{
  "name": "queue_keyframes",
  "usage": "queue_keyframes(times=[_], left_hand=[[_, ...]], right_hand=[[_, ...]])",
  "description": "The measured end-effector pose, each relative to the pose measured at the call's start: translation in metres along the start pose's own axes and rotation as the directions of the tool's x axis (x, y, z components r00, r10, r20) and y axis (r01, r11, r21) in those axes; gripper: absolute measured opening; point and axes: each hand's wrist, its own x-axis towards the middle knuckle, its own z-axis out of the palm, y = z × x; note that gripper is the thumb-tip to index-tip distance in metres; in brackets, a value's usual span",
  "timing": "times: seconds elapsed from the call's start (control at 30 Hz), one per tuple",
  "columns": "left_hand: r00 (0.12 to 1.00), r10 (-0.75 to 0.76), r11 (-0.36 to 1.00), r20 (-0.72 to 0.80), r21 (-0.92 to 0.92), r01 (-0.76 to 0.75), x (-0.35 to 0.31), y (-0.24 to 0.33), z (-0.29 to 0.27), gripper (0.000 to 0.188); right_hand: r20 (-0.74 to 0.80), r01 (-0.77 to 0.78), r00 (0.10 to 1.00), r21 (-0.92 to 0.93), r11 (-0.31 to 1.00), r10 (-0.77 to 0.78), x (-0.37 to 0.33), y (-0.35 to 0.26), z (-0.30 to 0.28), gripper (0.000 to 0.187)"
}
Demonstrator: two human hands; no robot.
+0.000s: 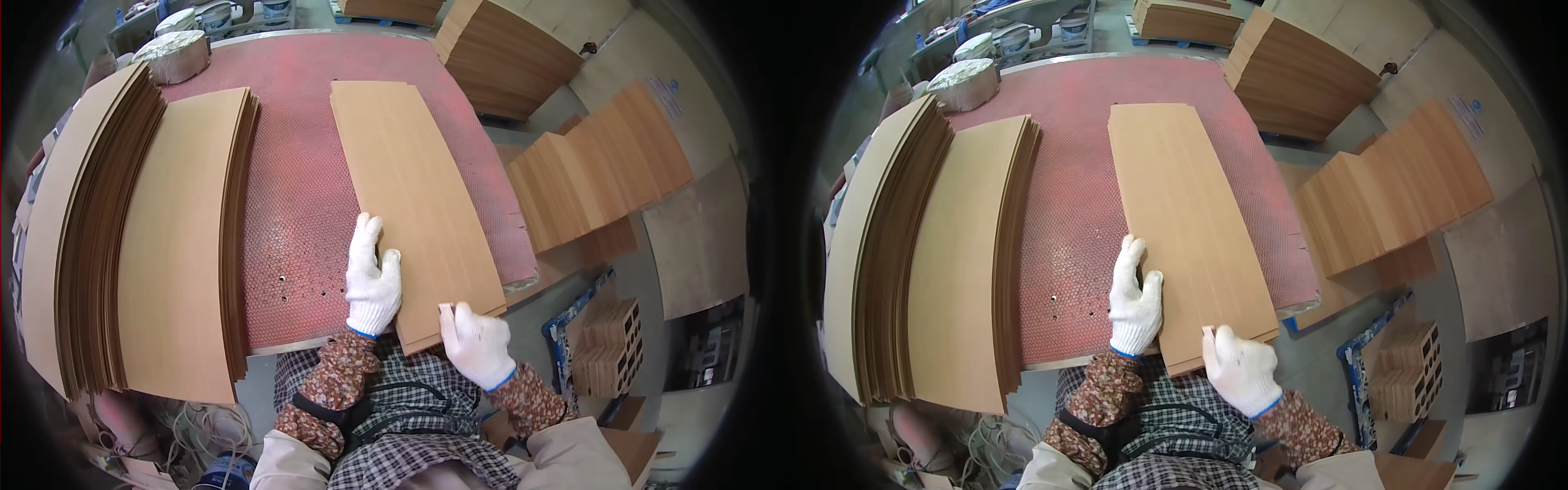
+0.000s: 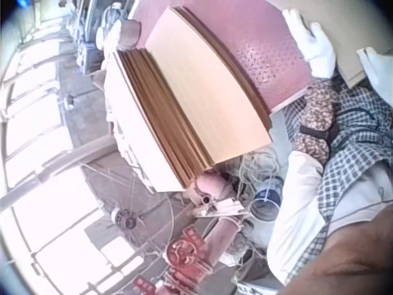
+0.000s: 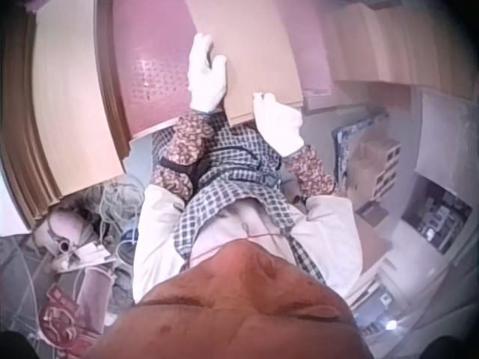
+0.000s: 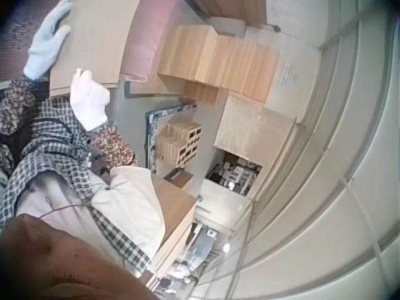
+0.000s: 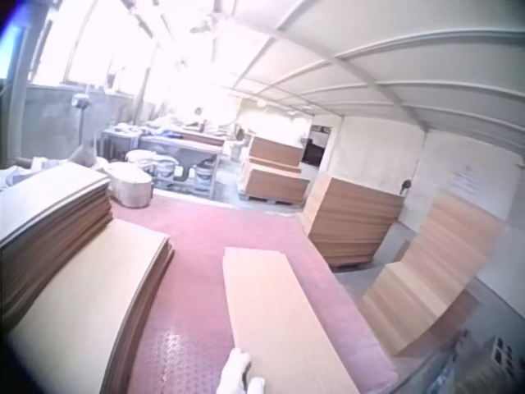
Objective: Marking and organizing thin wooden panels on a table in a manufacturing facility.
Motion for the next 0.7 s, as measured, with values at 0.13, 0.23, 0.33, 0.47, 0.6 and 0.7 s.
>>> queue_keyframes(times=[0.13,0.23,0.33,0.47,0.6,0.7], left_hand=[[1.0,-0.005,1.0,0.008,-0.004,0.005,-0.015,0.007,-0.001,0.059],[1.0,-0.027,0.999,-0.002,-0.036,0.027,-0.008,0.018,-0.003,0.058],[0.999,-0.035,0.998,0.006,-0.042,0.035,-0.007,0.02,-0.002,0.058],[0.999,-0.051,0.998,0.018,-0.024,0.051,-0.008,0.019,-0.005,0.058],[0.998,-0.057,0.997,0.015,-0.05,0.058,-0.012,0.016,-0.004,0.058],[0.999,-0.049,0.998,0.017,-0.037,0.049,-0.011,0.016,-0.006,0.058]], right_hand=[[0.095,-0.13,0.988,0.095,0.987,0.121,-0.045,-0.004,-0.032,0.024],[0.055,-0.184,0.982,0.093,0.979,0.179,-0.051,0.007,-0.038,0.024],[0.029,-0.193,0.981,0.098,0.976,0.191,-0.054,0.019,-0.029,0.025],[0.056,-0.191,0.981,0.102,0.976,0.186,-0.05,0.015,-0.028,0.026],[0.067,-0.161,0.986,0.082,0.984,0.156,-0.049,0.019,-0.025,0.027],[0.086,-0.153,0.985,0.068,0.986,0.147,-0.027,0.021,-0.027,0.026]])
